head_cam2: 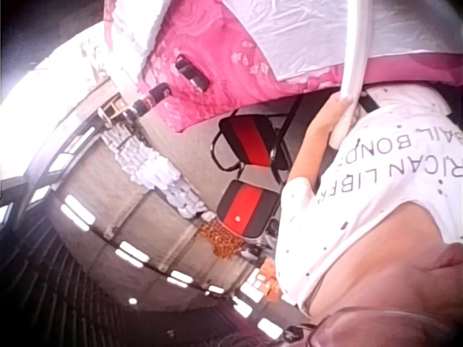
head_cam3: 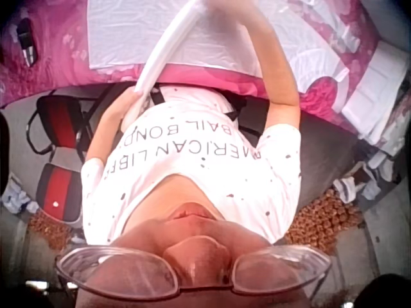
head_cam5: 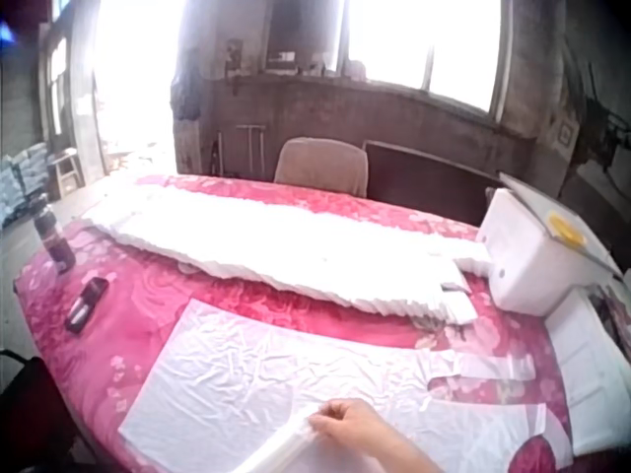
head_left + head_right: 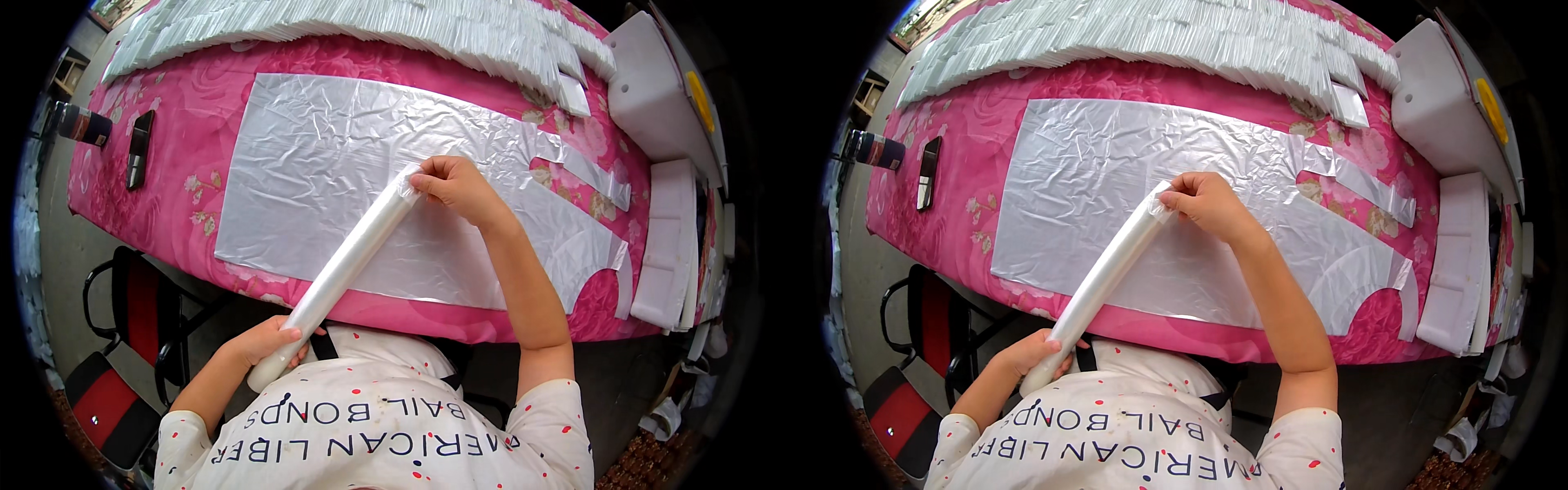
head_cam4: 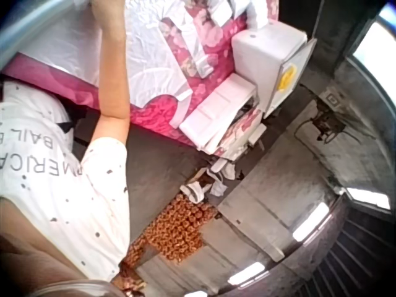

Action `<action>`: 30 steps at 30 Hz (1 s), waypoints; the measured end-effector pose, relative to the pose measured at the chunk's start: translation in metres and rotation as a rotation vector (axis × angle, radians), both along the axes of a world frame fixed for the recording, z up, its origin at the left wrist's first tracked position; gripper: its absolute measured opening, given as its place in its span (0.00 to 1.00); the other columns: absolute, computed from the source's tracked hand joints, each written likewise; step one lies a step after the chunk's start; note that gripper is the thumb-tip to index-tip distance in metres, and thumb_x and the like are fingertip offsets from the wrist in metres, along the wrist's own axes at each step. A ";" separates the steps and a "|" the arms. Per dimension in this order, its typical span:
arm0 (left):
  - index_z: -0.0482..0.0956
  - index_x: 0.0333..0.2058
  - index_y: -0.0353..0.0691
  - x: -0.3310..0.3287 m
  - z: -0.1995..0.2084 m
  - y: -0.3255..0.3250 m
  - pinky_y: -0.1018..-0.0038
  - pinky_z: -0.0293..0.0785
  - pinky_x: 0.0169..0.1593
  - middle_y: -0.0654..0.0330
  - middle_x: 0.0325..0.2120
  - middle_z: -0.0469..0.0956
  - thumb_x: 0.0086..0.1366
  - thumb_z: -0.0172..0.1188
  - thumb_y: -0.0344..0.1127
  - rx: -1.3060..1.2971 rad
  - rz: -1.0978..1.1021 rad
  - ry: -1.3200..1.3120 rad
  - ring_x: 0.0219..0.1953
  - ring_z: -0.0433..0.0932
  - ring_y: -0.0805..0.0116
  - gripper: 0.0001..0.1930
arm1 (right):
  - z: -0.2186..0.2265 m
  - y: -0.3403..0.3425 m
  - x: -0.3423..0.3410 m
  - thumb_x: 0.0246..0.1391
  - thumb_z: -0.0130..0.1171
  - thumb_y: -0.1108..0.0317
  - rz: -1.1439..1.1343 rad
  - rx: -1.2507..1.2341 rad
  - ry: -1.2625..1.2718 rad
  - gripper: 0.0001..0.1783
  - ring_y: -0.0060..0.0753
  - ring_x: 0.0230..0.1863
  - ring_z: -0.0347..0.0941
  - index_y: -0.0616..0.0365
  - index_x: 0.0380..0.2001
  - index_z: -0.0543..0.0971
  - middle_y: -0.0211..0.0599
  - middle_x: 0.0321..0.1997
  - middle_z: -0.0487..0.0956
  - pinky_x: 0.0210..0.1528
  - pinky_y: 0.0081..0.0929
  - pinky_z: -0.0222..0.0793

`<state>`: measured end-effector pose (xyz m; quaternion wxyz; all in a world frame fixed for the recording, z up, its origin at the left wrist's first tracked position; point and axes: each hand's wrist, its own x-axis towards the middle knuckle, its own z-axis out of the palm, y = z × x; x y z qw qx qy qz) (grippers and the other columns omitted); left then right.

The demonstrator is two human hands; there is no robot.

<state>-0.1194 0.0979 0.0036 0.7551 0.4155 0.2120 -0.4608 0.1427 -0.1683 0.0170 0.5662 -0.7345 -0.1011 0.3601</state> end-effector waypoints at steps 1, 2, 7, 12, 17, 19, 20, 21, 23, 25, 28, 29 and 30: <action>0.70 0.46 0.31 -0.001 -0.001 0.000 0.79 0.70 0.26 0.62 0.19 0.72 0.47 0.65 0.60 0.018 0.010 -0.015 0.18 0.72 0.75 0.38 | 0.000 -0.001 0.001 0.51 0.59 0.65 -0.007 -0.015 -0.015 0.08 0.11 0.23 0.64 0.58 0.29 0.78 0.21 0.23 0.73 0.25 0.11 0.60; 0.70 0.46 0.31 -0.001 0.000 0.001 0.79 0.71 0.27 0.62 0.19 0.72 0.47 0.65 0.59 0.035 0.006 -0.007 0.19 0.72 0.76 0.38 | -0.001 -0.003 0.002 0.51 0.59 0.66 -0.013 -0.031 -0.029 0.07 0.10 0.23 0.64 0.58 0.28 0.78 0.21 0.22 0.73 0.25 0.11 0.60; 0.70 0.46 0.32 0.000 0.010 0.011 0.78 0.72 0.32 0.61 0.25 0.74 0.48 0.66 0.53 0.120 -0.084 0.068 0.25 0.74 0.75 0.34 | -0.020 -0.070 0.039 0.51 0.59 0.65 -0.338 -0.113 -0.275 0.10 0.13 0.22 0.66 0.62 0.29 0.78 0.24 0.21 0.74 0.25 0.14 0.61; 0.71 0.46 0.35 -0.004 0.015 0.039 0.75 0.71 0.42 0.59 0.33 0.76 0.53 0.62 0.42 0.124 -0.359 0.010 0.35 0.74 0.73 0.24 | -0.035 -0.186 0.074 0.54 0.57 0.64 -0.651 -0.114 -0.437 0.09 0.12 0.19 0.63 0.60 0.29 0.77 0.23 0.20 0.72 0.21 0.11 0.58; 0.74 0.42 0.34 0.032 0.034 0.030 0.73 0.71 0.43 0.60 0.34 0.77 0.48 0.68 0.40 0.261 -0.665 -0.256 0.38 0.75 0.70 0.24 | -0.028 -0.194 0.070 0.54 0.57 0.65 -0.645 -0.122 -0.406 0.08 0.11 0.19 0.60 0.59 0.29 0.76 0.21 0.20 0.70 0.20 0.11 0.56; 0.75 0.41 0.35 0.065 0.041 0.013 0.73 0.71 0.41 0.58 0.33 0.78 0.46 0.70 0.41 0.333 -0.696 -0.582 0.37 0.76 0.67 0.25 | -0.025 -0.164 0.062 0.54 0.57 0.65 -0.633 -0.062 -0.388 0.08 0.11 0.19 0.61 0.59 0.29 0.75 0.21 0.20 0.70 0.21 0.11 0.57; 0.75 0.42 0.37 0.089 0.052 -0.004 0.71 0.71 0.41 0.54 0.34 0.78 0.45 0.69 0.43 0.518 -0.793 -0.722 0.37 0.77 0.60 0.26 | -0.019 -0.152 0.055 0.54 0.57 0.66 -0.611 -0.089 -0.406 0.08 0.11 0.21 0.61 0.60 0.30 0.75 0.21 0.21 0.70 0.23 0.11 0.57; 0.75 0.42 0.38 0.107 0.062 -0.020 0.67 0.71 0.41 0.52 0.33 0.77 0.45 0.68 0.46 0.674 -0.796 -0.875 0.37 0.76 0.53 0.26 | -0.026 -0.147 0.056 0.54 0.57 0.66 -0.580 0.012 -0.307 0.08 0.11 0.22 0.62 0.60 0.30 0.76 0.21 0.21 0.70 0.25 0.11 0.58; 0.76 0.40 0.41 0.135 0.058 -0.045 0.65 0.70 0.40 0.53 0.29 0.76 0.45 0.66 0.45 0.864 -0.724 -1.154 0.35 0.75 0.51 0.24 | -0.027 -0.115 0.057 0.53 0.57 0.67 -0.468 -0.013 -0.439 0.08 0.11 0.22 0.63 0.61 0.30 0.77 0.22 0.22 0.71 0.25 0.11 0.59; 0.75 0.42 0.42 0.155 0.052 -0.066 0.64 0.70 0.42 0.55 0.33 0.75 0.47 0.64 0.40 1.038 -0.691 -1.455 0.37 0.74 0.56 0.21 | -0.026 -0.089 0.060 0.53 0.57 0.67 -0.393 0.020 -0.404 0.08 0.11 0.22 0.64 0.61 0.30 0.77 0.22 0.22 0.72 0.25 0.12 0.60; 0.73 0.43 0.40 0.168 0.029 -0.085 0.63 0.68 0.48 0.57 0.40 0.73 0.50 0.62 0.38 1.116 -0.550 -1.969 0.44 0.72 0.60 0.20 | -0.028 -0.070 0.064 0.52 0.57 0.68 -0.311 0.009 -0.404 0.08 0.12 0.23 0.65 0.62 0.30 0.77 0.23 0.23 0.73 0.25 0.13 0.61; 0.73 0.44 0.39 0.164 0.025 -0.089 0.62 0.67 0.52 0.58 0.43 0.72 0.51 0.62 0.37 1.001 -0.519 -2.073 0.46 0.71 0.61 0.21 | -0.029 -0.066 0.065 0.52 0.57 0.68 -0.287 -0.003 -0.411 0.08 0.12 0.23 0.65 0.62 0.31 0.77 0.23 0.23 0.74 0.25 0.13 0.62; 0.72 0.45 0.38 0.158 0.021 -0.091 0.61 0.65 0.55 0.58 0.45 0.71 0.52 0.61 0.36 0.892 -0.485 -2.163 0.49 0.69 0.62 0.21 | -0.030 -0.059 0.065 0.52 0.57 0.68 -0.284 -0.001 -0.409 0.08 0.12 0.23 0.65 0.62 0.31 0.77 0.24 0.23 0.75 0.25 0.14 0.62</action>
